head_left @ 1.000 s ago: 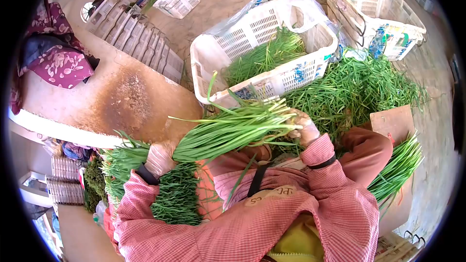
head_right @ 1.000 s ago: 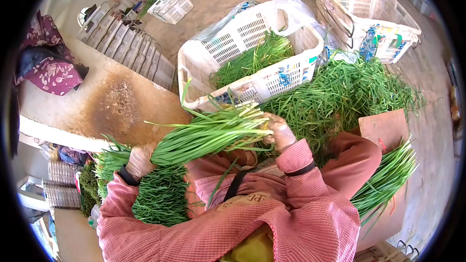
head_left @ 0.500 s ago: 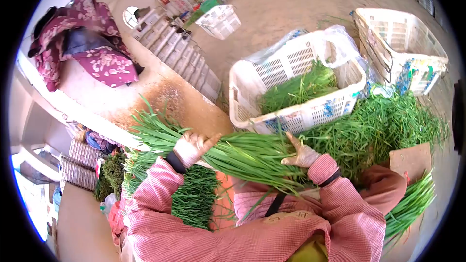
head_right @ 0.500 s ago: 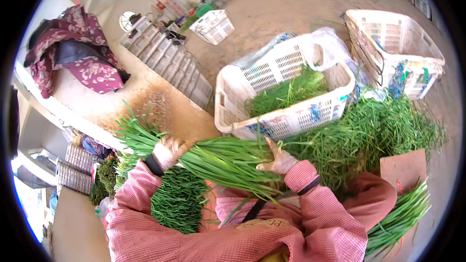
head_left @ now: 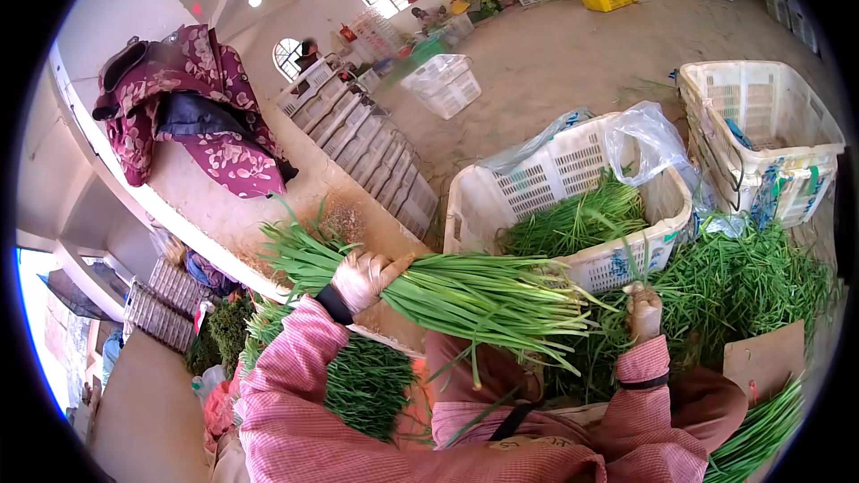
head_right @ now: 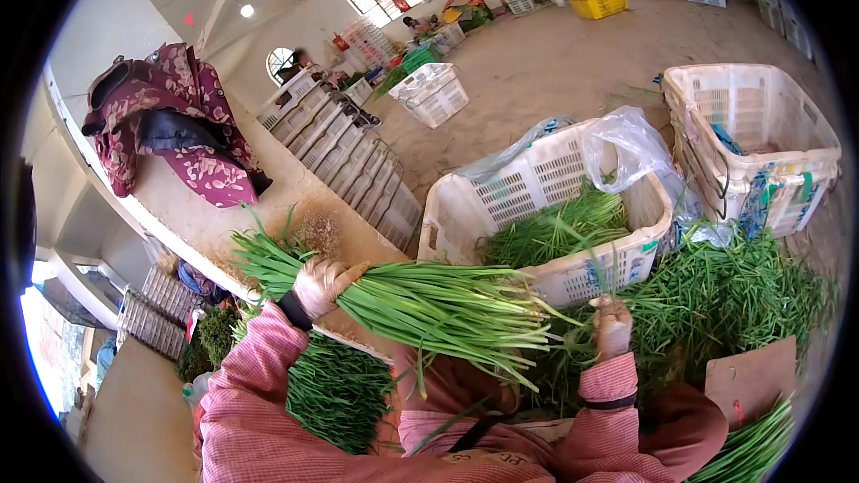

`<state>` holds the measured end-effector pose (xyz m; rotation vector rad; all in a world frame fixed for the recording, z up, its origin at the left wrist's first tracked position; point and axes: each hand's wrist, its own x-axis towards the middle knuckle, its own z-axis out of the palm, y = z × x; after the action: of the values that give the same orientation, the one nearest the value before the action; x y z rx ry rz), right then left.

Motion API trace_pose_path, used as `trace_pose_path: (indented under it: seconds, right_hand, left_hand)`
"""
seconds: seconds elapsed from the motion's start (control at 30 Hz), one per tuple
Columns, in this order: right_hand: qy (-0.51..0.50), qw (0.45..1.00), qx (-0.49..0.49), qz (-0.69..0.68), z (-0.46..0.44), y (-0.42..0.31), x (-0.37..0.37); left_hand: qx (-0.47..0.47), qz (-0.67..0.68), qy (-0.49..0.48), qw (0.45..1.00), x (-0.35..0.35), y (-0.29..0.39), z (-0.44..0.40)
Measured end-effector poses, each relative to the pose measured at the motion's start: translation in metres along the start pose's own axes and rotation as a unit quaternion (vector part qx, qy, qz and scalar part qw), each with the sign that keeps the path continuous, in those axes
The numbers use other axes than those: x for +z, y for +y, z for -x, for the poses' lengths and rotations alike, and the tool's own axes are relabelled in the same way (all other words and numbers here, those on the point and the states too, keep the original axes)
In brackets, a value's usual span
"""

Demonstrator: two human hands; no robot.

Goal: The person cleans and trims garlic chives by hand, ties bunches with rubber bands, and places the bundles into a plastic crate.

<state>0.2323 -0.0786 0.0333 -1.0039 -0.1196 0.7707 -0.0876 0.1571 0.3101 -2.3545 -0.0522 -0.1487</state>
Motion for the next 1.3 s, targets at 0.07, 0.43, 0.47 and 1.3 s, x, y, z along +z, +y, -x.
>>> trace_pose_path:
  seconds: [0.07, 0.43, 0.47, 1.3]
  right_hand:
    - [0.049, 0.994, 0.089, 0.05, -0.022, -0.003, -0.052]
    - [-0.241, 0.97, 0.036, -0.014, -0.01, 0.013, 0.04]
    - [-0.254, 0.964, 0.075, 0.0, -0.011, 0.006, 0.036]
    - [0.058, 0.834, -0.144, 0.529, -0.036, 0.057, -0.016]
  left_hand:
    - [0.006, 0.006, 0.008, 1.0, -0.002, 0.003, -0.013]
    - [0.092, 0.07, -0.1, 0.988, 0.026, 0.017, -0.081]
    - [0.092, 0.067, -0.11, 0.987, 0.023, 0.019, -0.086]
    - [0.129, 0.124, -0.105, 0.978, 0.035, 0.064, -0.12]
